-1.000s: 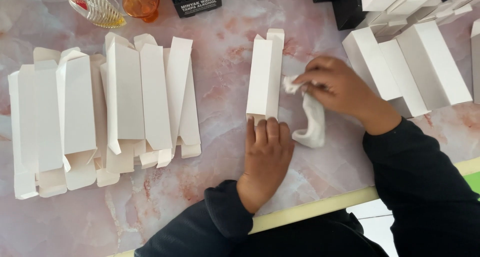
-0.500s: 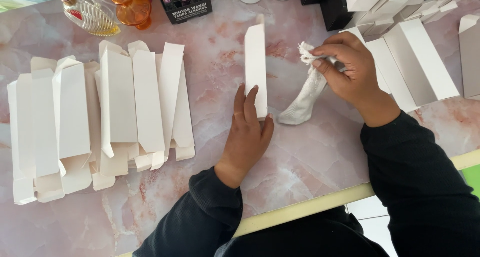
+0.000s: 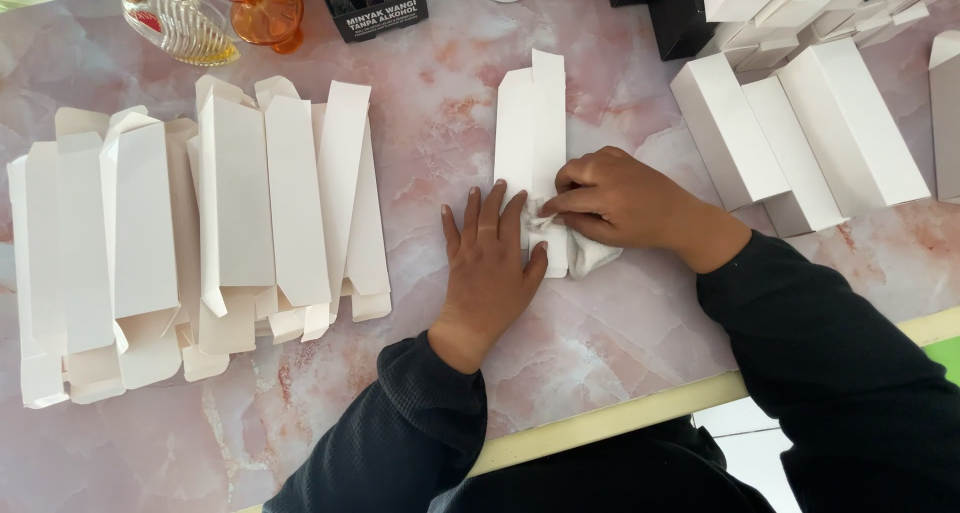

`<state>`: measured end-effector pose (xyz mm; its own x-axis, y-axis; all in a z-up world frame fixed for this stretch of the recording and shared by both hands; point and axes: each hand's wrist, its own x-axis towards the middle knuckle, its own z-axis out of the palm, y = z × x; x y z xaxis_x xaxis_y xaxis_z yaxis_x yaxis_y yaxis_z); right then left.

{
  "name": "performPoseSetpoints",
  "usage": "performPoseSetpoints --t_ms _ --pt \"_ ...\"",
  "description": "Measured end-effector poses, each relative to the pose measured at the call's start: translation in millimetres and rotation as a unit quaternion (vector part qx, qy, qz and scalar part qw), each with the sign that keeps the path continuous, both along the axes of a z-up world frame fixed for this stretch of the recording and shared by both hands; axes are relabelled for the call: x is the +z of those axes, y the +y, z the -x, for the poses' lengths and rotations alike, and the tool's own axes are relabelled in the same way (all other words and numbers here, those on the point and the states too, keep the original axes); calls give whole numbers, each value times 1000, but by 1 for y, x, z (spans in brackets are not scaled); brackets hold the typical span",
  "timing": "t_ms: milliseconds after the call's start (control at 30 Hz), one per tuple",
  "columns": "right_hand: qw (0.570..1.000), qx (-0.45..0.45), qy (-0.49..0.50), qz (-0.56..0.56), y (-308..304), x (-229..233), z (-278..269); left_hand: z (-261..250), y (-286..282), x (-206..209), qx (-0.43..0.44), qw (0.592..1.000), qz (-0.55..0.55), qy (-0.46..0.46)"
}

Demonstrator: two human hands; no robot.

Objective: Cleaning flat cardboard boxes with a cloth and folding them into shape on a counter.

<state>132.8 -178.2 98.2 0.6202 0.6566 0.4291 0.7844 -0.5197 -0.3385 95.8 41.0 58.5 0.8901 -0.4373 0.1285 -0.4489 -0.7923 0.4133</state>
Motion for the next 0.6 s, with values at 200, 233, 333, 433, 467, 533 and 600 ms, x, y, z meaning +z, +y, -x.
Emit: performPoseSetpoints --t_ms 200,233,333,433,467,533,600 --pt "999 -31 21 38 3 8 1 4 -1 6 -19 998 -45 39" --pt "999 -32 21 38 2 3 2 5 -1 6 -19 998 -44 39" --pt "996 -64 -2 62 0 -8 1 4 -2 7 -24 997 -59 53" --pt "988 -113 -16 104 -3 -24 -9 5 -2 4 -35 993 -86 76" --pt "986 -128 -39 101 -6 -37 -20 5 -2 5 -37 992 -88 79" --pt "983 -143 -61 97 -14 -51 -45 3 -2 6 -39 992 -90 80" --pt "982 -163 -84 55 -20 -57 -73 3 -2 6 -40 992 -93 81"
